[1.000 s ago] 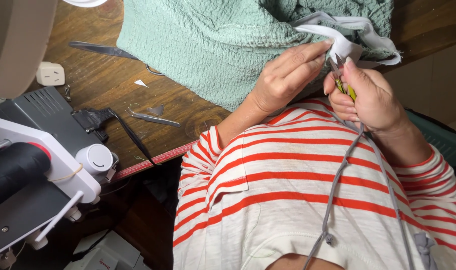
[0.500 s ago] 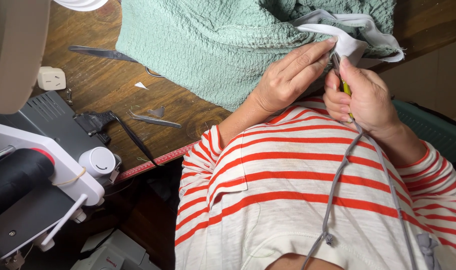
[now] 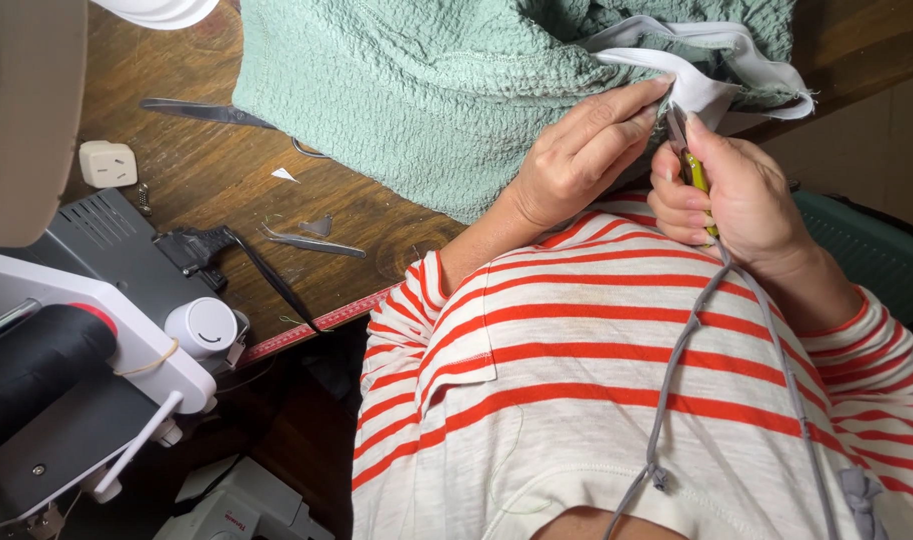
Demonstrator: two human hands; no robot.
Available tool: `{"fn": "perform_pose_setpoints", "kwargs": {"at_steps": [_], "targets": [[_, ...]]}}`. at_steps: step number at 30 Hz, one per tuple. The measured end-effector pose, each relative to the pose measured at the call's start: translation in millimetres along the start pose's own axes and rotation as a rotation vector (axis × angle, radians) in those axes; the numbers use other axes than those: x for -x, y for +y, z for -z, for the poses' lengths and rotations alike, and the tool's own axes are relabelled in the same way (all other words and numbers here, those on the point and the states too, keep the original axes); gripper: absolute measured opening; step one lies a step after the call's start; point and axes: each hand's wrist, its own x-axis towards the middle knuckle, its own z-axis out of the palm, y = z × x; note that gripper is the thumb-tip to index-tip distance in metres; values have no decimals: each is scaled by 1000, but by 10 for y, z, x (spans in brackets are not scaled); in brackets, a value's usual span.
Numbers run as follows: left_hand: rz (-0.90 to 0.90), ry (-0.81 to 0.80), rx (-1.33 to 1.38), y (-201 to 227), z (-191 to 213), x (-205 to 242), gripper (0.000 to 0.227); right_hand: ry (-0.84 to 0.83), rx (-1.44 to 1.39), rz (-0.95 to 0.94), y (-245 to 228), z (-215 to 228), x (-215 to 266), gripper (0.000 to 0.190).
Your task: Trimming excess threads from a green fabric garment using thread snips at a sewing workstation.
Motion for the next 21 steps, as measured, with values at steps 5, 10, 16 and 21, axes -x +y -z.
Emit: {"fn": "perform_pose_setpoints", "kwargs": {"at_steps": [5,10,16,21], "targets": [[-45,-56,-5,-22,40,-3,18,36,10,-31,6,42,1,48],[-135,-126,-11,0,89,-45,16,47,18,-59,18,71,-18,48],[-155,-126,-34,-10,89,-54,17,97,36,-10,26,-7,-44,50],[-54,-56,-44,-39,28,-3,14,14,251,153,0,83,114,48]]}}
